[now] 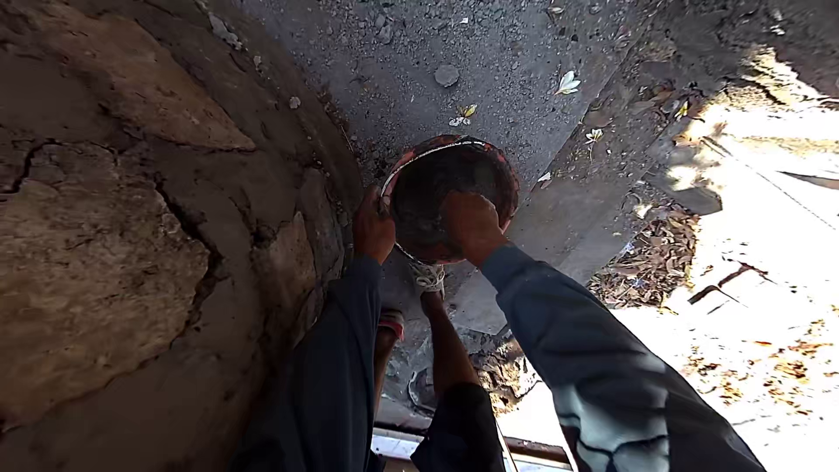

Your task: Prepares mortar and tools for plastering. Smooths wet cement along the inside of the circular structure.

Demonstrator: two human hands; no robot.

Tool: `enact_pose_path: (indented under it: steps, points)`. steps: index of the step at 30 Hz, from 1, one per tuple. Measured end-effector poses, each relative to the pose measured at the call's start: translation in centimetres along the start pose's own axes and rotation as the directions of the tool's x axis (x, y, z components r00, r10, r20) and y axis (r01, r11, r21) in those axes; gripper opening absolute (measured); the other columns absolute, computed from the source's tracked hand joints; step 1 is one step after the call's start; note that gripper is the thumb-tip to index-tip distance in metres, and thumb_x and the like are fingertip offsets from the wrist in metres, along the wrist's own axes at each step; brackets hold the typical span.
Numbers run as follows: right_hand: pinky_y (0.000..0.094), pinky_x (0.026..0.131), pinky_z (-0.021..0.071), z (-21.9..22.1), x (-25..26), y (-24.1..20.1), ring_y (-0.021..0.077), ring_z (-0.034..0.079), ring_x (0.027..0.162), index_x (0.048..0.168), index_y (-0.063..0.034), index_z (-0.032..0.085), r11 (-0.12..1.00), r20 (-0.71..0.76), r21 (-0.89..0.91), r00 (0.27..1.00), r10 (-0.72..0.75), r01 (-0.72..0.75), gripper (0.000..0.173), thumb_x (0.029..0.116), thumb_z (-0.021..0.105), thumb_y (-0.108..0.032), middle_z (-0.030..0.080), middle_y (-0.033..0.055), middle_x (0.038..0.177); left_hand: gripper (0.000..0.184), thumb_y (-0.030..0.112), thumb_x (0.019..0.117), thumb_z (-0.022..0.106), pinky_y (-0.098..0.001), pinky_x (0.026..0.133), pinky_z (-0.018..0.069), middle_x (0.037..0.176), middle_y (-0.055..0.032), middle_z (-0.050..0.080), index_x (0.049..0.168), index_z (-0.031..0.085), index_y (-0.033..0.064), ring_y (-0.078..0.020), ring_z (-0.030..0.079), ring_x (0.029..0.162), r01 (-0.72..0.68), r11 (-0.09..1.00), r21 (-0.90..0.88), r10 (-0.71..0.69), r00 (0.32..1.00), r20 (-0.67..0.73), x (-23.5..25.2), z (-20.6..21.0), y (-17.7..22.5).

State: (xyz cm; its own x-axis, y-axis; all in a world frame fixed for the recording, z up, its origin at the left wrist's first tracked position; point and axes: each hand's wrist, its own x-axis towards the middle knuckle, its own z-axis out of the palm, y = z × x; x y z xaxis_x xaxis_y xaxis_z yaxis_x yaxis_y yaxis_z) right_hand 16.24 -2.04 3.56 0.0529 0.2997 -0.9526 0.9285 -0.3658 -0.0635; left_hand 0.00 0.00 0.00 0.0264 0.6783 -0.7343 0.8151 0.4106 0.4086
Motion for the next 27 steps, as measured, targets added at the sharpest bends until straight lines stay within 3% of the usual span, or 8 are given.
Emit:
enact_pose_path:
  steps: [3,5,7,9,12,15,21,27]
  points:
    - [0.0610,0.083,0.0563,2.3,-2.2,2.2,0.0450,0.069,0.104,0.116,0.0027,0.065,0.999,0.037,-0.014,0.999,-0.029,0.030,0.020,0.1005,0.058,-0.009,0.069,0.0255,0.111,0.027,0.022,0.1090,0.046,-0.0528,0.087,0.0522,0.102,-0.0195,0.066,0.123,0.059,0.0022,-0.0314,0.066,0.092,-0.021,0.999,-0.037,0.021,1.000,0.011,-0.6,0.3,0.1]
    - [0.0573,0.083,0.0560,3.3,-3.7,4.2,0.0389,0.069,0.098,0.117,0.0023,0.065,0.963,0.064,0.268,0.998,-0.002,-0.016,0.028,0.1038,0.057,-0.022,0.069,0.0235,0.105,0.026,0.022,0.1094,0.046,-0.0531,0.085,0.0515,0.099,-0.0185,0.066,0.118,0.060,0.0020,-0.0313,0.066,0.090,-0.032,0.999,-0.044,0.033,0.999,0.024,-1.4,0.3,0.9]
    - [0.0346,0.055,0.0523,5.3,-4.1,4.8,0.0189,0.057,0.058,0.108,-0.0006,0.060,0.674,0.118,0.735,0.993,-0.016,-0.076,0.028,0.1095,0.051,-0.027,0.056,0.0100,0.074,0.028,0.021,0.1097,0.045,-0.0549,0.089,0.0508,0.103,-0.0202,0.068,0.119,0.062,0.0008,-0.0329,0.066,0.096,-0.066,0.997,-0.039,0.068,0.997,0.030,-2.3,0.5,1.6]
    - [0.0234,0.039,0.0461,7.0,-3.1,3.8,0.0079,0.045,0.042,0.105,-0.0060,0.054,0.284,0.222,0.941,0.970,-0.097,-0.187,0.026,0.1117,0.046,-0.029,0.045,-0.0011,0.061,0.027,0.020,0.1097,0.044,-0.0550,0.090,0.0514,0.105,-0.0204,0.068,0.120,0.061,0.0006,-0.0331,0.067,0.098,-0.109,0.993,-0.036,0.110,0.993,0.049,-2.8,1.0,1.7]
    - [0.0340,0.060,0.0490,10.1,-1.7,4.8,0.0163,0.052,0.061,0.118,-0.0018,0.061,0.617,0.264,0.770,0.961,-0.080,-0.161,0.035,0.1101,0.050,-0.034,0.054,0.0085,0.081,0.028,0.017,0.1083,0.046,-0.0536,0.095,0.0505,0.111,-0.0214,0.067,0.123,0.062,-0.0014,-0.0321,0.066,0.104,-0.142,0.988,-0.057,0.146,0.986,0.083,-3.7,1.2,1.2]
    - [0.0599,0.095,0.0500,12.3,-2.8,8.6,0.0376,0.067,0.107,0.122,-0.0016,0.066,0.807,0.122,0.589,0.992,-0.031,-0.047,0.041,0.1070,0.053,-0.038,0.069,0.0227,0.110,0.030,0.015,0.1077,0.048,-0.0506,0.100,0.0500,0.118,-0.0201,0.068,0.130,0.061,0.0002,-0.0296,0.066,0.109,-0.152,0.985,-0.083,0.159,0.984,0.085,-4.7,1.6,0.9]
    - [0.0634,0.078,0.0515,15.6,-0.2,10.7,0.0415,0.069,0.092,0.106,-0.0038,0.070,0.752,-0.104,0.647,0.963,0.247,-0.123,0.033,0.1040,0.058,-0.034,0.070,0.0221,0.092,0.031,0.015,0.1081,0.048,-0.0447,0.103,0.0495,0.140,-0.0142,0.061,0.134,0.060,0.0019,-0.0236,0.063,0.120,-0.173,0.972,-0.156,0.188,0.979,0.084,-7.5,3.4,0.8]
    - [0.0606,0.090,0.0526,17.5,1.1,7.1,0.0408,0.069,0.100,0.106,0.0023,0.071,0.706,-0.018,0.707,0.996,0.088,-0.049,0.036,0.1051,0.058,-0.031,0.071,0.0256,0.102,0.036,0.016,0.1076,0.050,-0.0439,0.107,0.0471,0.146,-0.0139,0.057,0.141,0.056,0.0033,-0.0233,0.061,0.126,-0.183,0.969,-0.168,0.204,0.972,0.116,-9.1,4.7,1.2]
